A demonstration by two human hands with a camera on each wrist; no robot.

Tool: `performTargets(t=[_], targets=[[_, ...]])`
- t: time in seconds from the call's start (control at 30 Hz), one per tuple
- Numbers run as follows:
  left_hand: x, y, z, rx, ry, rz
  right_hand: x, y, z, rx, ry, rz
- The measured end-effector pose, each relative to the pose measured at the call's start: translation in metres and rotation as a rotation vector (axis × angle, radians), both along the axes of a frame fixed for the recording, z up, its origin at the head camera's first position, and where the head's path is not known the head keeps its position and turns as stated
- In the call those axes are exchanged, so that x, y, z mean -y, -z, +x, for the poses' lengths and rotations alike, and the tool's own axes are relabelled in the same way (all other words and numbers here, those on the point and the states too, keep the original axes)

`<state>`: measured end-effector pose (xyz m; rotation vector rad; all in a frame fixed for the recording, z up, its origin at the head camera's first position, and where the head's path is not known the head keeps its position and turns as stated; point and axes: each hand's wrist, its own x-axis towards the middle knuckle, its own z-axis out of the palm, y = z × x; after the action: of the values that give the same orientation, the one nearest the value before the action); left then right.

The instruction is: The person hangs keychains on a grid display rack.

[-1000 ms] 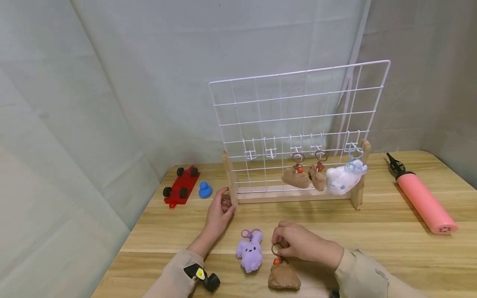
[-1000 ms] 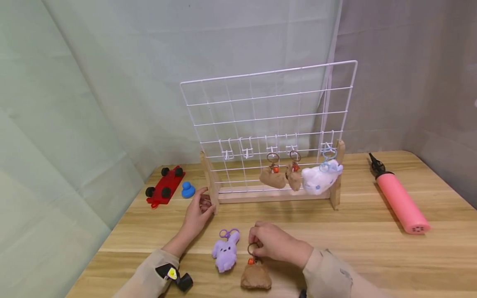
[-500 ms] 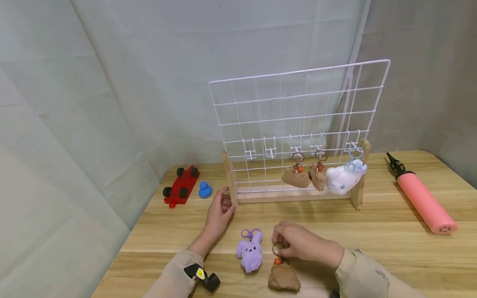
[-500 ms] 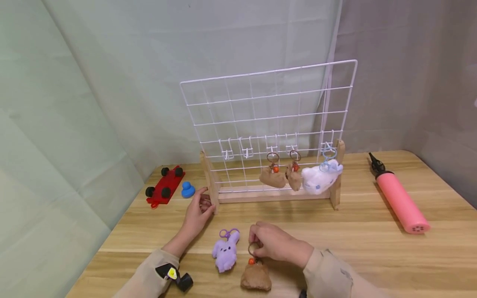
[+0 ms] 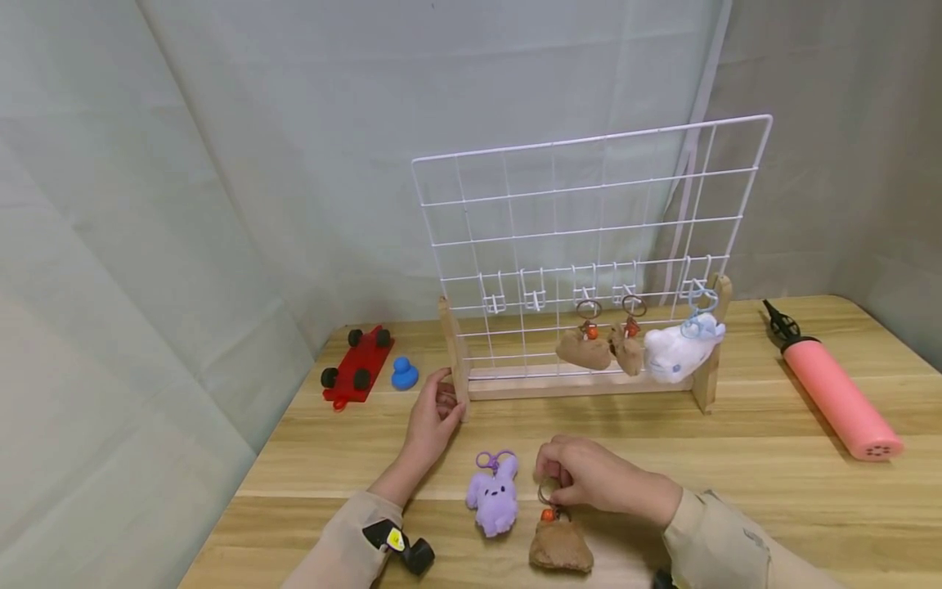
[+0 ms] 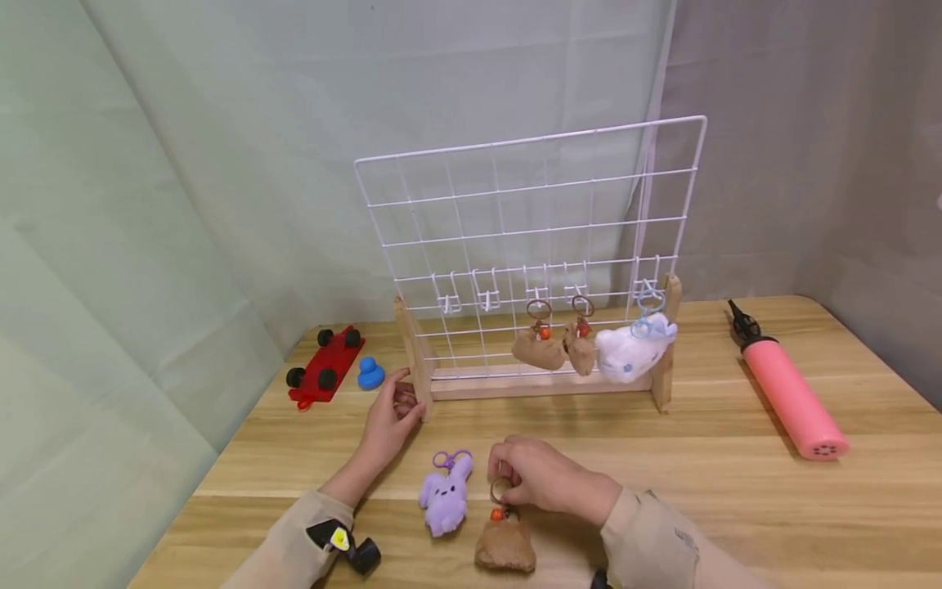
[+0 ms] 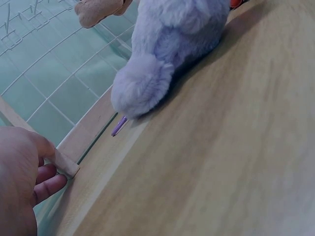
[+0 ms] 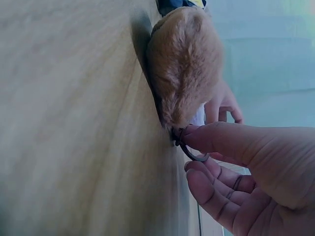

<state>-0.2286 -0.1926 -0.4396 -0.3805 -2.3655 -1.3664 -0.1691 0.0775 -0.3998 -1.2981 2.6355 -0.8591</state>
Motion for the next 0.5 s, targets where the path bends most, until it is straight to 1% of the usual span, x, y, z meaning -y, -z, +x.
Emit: performTargets(t=[0.17, 0.33, 0.43, 0.5], targets=[[0.001, 0.0001, -0.0005, -0.004, 0.007, -0.004, 0.0002, 0.0016, -0.0009, 0.02, -0.001, 0.008], [0.0008, -0.0011, 0.0003, 0.015, 0.008, 0.002, -0.0007, 0.0019, -0.0016, 0.059, -0.01, 0.011], [0.0001, -0.0016, 0.0009, 0.017, 0.007, 0.002, -0.0023, 0.0004, -0.0019, 0.1, -0.016, 0.006], [0.0, -0.0017, 0.0012, 0.013, 0.006, -0.004, -0.0033, -0.0016, -0.0015, 0.149, -0.016, -0.001]])
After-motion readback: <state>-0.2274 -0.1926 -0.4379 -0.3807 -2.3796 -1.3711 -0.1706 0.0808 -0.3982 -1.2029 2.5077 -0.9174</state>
